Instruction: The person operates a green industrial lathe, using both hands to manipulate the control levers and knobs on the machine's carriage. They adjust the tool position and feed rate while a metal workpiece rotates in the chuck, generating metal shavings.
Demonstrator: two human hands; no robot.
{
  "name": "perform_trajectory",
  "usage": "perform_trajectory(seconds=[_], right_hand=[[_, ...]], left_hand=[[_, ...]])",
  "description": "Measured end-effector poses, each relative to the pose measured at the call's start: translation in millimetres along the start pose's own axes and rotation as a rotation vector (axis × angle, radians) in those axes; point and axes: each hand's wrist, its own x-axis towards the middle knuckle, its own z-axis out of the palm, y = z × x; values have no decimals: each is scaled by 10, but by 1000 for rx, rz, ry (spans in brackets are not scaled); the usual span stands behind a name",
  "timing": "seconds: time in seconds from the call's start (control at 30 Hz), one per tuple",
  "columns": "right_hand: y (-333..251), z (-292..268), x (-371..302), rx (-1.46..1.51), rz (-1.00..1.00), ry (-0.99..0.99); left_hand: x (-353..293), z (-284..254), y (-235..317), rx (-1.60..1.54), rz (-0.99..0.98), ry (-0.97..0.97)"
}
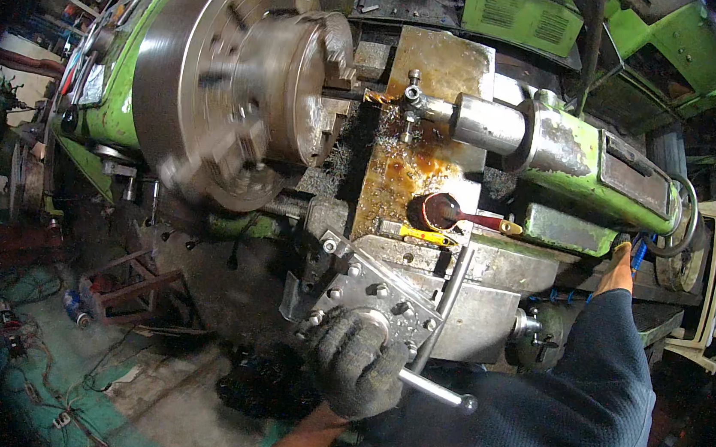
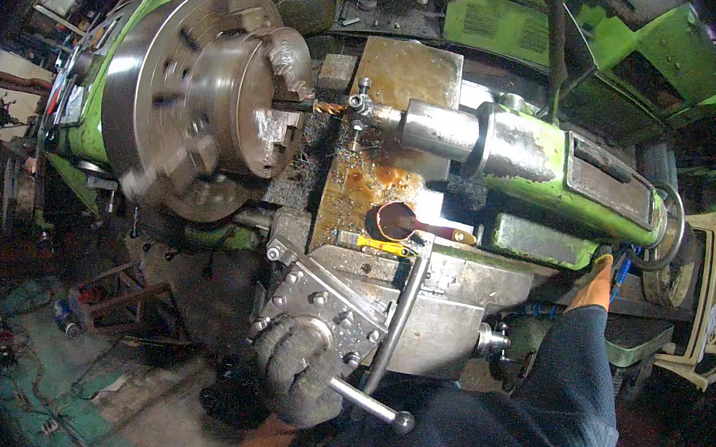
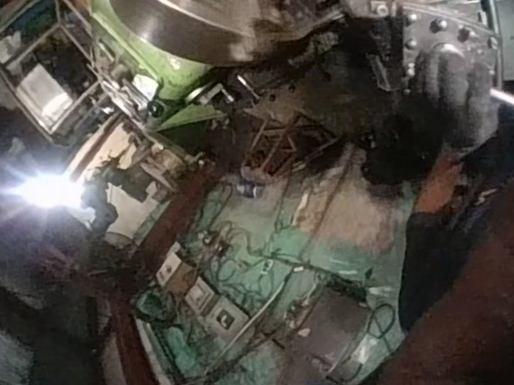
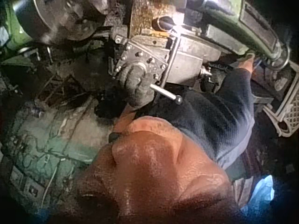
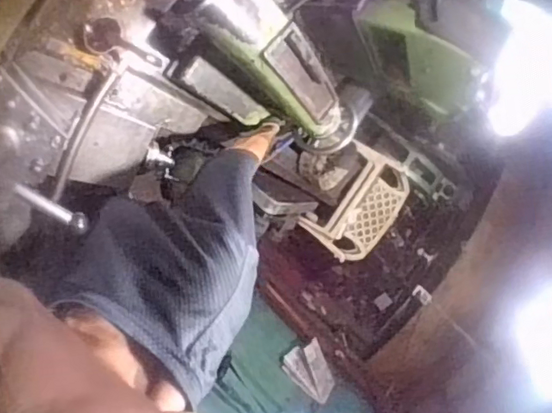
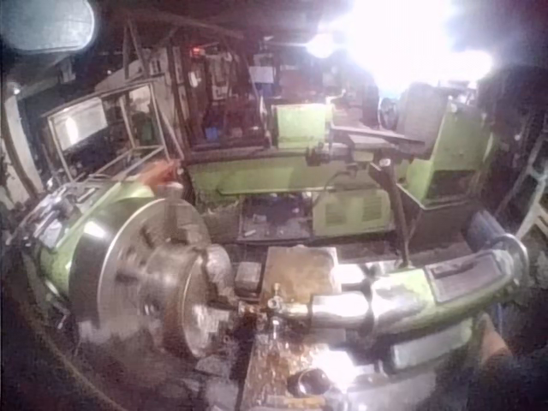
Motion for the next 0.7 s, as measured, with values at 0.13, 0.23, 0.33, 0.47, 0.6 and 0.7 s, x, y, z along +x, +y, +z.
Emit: perform_trajectory(seconds=[0.13,0.23,0.33,0.47,0.6,0.7], right_hand=[[-67,48,91,14,-31,3],[-155,120,204,44,-64,0],[-345,135,359,83,-118,11],[-122,361,519,195,-117,69],[-283,198,41,338,-318,281],[-75,-46,-874,153,-318,340]], left_hand=[[-59,38,-2,13,2,-5],[-200,105,18,48,-18,-13],[-380,60,85,97,-92,-18],[-145,15,185,130,-105,52],[-23,-52,414,168,-77,171],[-36,0,424,182,-70,168]])
